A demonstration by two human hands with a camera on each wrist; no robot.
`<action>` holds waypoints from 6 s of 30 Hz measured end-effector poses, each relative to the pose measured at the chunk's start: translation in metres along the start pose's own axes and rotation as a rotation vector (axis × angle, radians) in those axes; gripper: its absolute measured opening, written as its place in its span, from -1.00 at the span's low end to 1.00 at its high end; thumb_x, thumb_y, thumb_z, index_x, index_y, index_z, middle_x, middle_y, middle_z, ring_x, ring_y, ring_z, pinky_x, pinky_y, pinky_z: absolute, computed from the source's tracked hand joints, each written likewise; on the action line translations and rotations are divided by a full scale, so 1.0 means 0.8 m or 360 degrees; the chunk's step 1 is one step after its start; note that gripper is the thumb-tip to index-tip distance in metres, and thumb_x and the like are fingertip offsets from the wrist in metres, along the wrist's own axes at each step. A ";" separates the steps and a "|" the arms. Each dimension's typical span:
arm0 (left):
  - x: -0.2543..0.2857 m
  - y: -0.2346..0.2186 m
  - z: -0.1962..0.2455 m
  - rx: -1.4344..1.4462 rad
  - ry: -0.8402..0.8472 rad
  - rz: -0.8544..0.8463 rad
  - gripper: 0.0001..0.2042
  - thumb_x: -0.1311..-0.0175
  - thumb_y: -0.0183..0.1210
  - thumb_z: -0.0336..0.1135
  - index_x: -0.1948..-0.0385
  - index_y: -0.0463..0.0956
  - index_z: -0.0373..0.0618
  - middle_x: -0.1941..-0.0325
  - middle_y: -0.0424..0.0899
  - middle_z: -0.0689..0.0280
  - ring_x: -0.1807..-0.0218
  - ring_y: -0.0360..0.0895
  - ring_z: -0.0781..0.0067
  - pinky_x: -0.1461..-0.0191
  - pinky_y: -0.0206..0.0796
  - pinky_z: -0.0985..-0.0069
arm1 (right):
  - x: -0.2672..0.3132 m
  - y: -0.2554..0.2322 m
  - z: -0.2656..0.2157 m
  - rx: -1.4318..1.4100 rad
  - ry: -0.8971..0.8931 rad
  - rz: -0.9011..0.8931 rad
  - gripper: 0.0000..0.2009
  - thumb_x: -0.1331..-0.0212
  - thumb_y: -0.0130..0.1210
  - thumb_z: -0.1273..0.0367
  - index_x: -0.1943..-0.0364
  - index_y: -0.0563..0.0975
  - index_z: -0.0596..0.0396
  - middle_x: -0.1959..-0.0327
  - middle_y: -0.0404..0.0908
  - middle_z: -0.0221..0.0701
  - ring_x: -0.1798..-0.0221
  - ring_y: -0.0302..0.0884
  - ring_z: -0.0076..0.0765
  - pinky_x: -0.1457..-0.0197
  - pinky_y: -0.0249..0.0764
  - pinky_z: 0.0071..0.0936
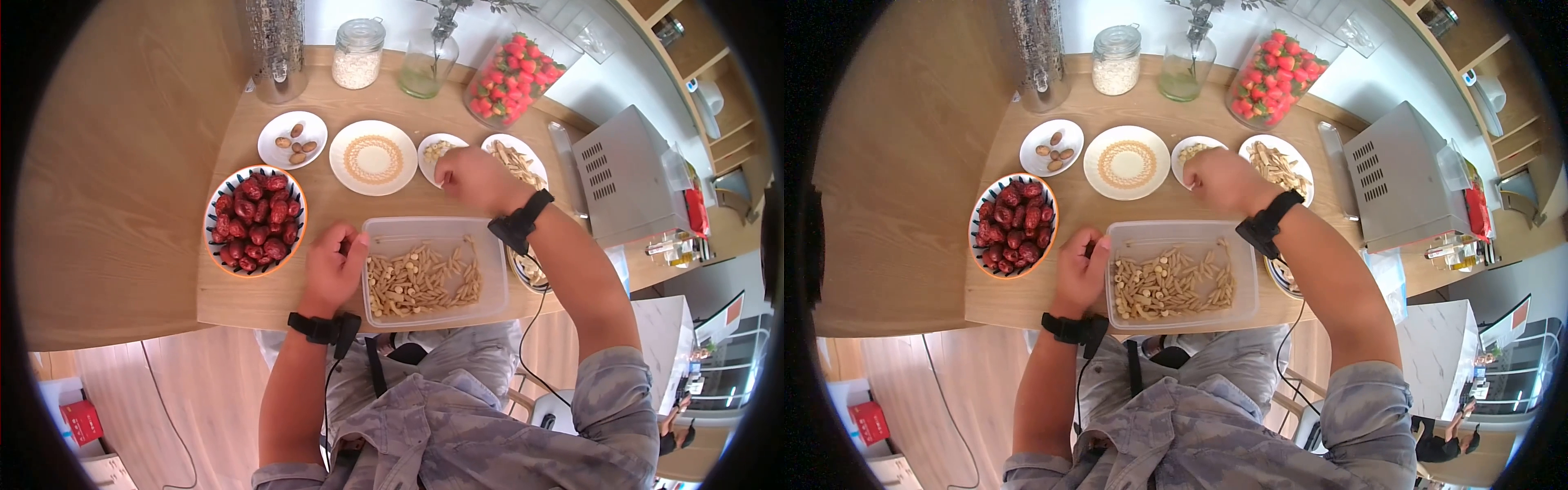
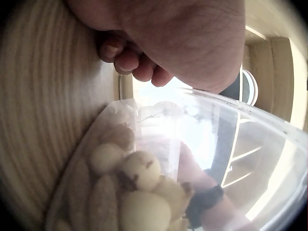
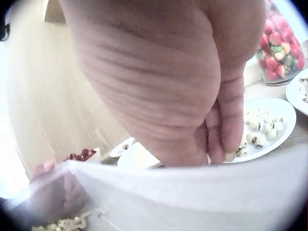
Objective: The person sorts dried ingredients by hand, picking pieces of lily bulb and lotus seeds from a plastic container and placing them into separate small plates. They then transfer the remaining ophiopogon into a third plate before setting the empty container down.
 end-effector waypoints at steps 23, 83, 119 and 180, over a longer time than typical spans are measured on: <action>0.004 0.001 0.006 0.0113 -0.0041 -0.0163 -0.81 -0.41 0.26 -0.38 0.37 0.43 -0.19 0.50 0.42 0.52 0.42 0.27 0.74 0.36 0.17 0.63 | 0.138 0.028 -0.102 0.0770 -0.0364 -0.0538 -0.91 -0.01 0.22 0.34 0.51 0.69 -0.03 0.47 0.69 -0.41 0.20 0.65 -0.23 0.13 0.45 -0.25; 0.005 -0.003 -0.010 0.0294 -0.0086 -0.0169 -0.95 -0.41 0.13 -0.52 0.30 0.50 -0.29 0.43 0.48 0.48 0.35 0.37 0.74 0.27 0.27 0.64 | 0.279 -0.018 -0.176 -0.0794 0.0539 0.0962 -0.52 -0.14 0.37 0.52 -0.18 0.51 0.15 0.50 0.49 -0.47 0.54 0.42 -0.58 0.44 0.39 -0.59; 0.006 0.000 -0.009 0.0464 -0.0074 -0.0188 -0.88 -0.38 0.24 -0.50 0.33 0.46 -0.20 0.43 0.45 0.53 0.37 0.32 0.77 0.31 0.21 0.67 | 0.124 0.093 -0.170 -0.0459 0.0055 -0.0419 -0.43 0.06 0.45 0.40 -0.12 0.49 0.12 -0.06 0.50 -0.06 -0.04 0.60 0.25 -0.11 0.54 0.02; 0.007 -0.001 -0.010 0.0333 -0.0124 -0.0177 -0.85 -0.31 0.30 -0.45 0.39 0.49 -0.21 0.52 0.51 0.46 0.47 0.37 0.72 0.38 0.28 0.60 | -0.005 -0.005 -0.060 -0.1972 0.0592 0.0283 -0.74 -0.54 0.12 0.26 -0.07 0.61 0.16 0.04 0.69 -0.43 -0.05 0.61 -0.51 -0.13 0.56 -0.48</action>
Point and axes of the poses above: each hand's wrist, its own x-axis away from the middle knuckle, its own y-axis out of the palm, z = x × y, the point moved 4 cm from there along -x, towards the middle knuckle
